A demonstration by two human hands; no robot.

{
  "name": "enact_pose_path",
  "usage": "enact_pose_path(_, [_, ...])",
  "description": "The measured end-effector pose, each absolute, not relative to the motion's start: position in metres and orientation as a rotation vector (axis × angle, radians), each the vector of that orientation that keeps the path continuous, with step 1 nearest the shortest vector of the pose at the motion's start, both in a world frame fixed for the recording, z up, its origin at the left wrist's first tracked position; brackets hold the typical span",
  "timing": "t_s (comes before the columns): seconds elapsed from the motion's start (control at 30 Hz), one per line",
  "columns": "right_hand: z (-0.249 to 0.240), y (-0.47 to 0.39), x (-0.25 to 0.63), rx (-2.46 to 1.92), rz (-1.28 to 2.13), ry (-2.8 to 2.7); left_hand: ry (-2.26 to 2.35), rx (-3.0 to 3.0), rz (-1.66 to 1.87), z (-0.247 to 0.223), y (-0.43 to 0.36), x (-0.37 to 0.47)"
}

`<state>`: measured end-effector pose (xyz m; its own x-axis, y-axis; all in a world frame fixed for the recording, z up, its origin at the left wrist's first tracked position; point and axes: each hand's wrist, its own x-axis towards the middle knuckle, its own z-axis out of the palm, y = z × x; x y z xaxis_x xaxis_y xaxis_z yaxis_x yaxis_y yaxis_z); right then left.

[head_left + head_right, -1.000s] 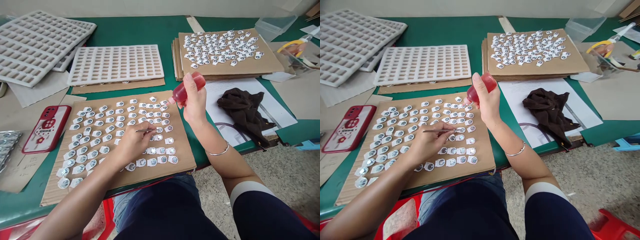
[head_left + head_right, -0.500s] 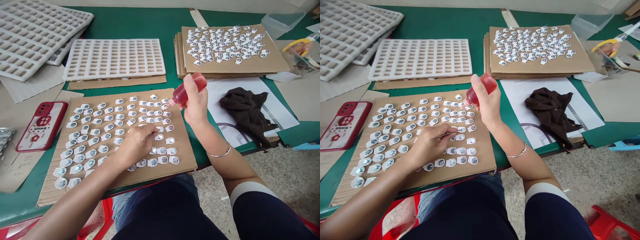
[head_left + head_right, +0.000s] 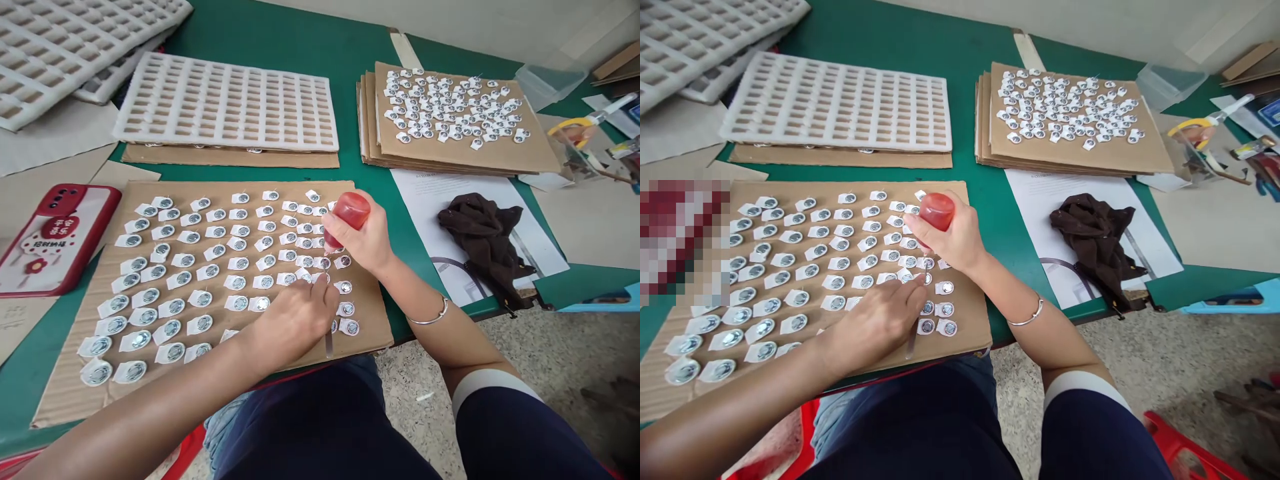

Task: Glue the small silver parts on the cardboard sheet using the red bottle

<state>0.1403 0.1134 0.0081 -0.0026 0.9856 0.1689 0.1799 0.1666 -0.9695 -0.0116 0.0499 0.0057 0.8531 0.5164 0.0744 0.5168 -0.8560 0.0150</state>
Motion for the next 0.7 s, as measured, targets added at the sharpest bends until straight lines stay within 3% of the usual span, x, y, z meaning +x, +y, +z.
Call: enact_pose_path(0.7, [0.0026,0.1151,0.1378,-1.22,0.826,-1.701,-0.774,-2.894,-0.096,-0.0004,0.0461,-0.0089])
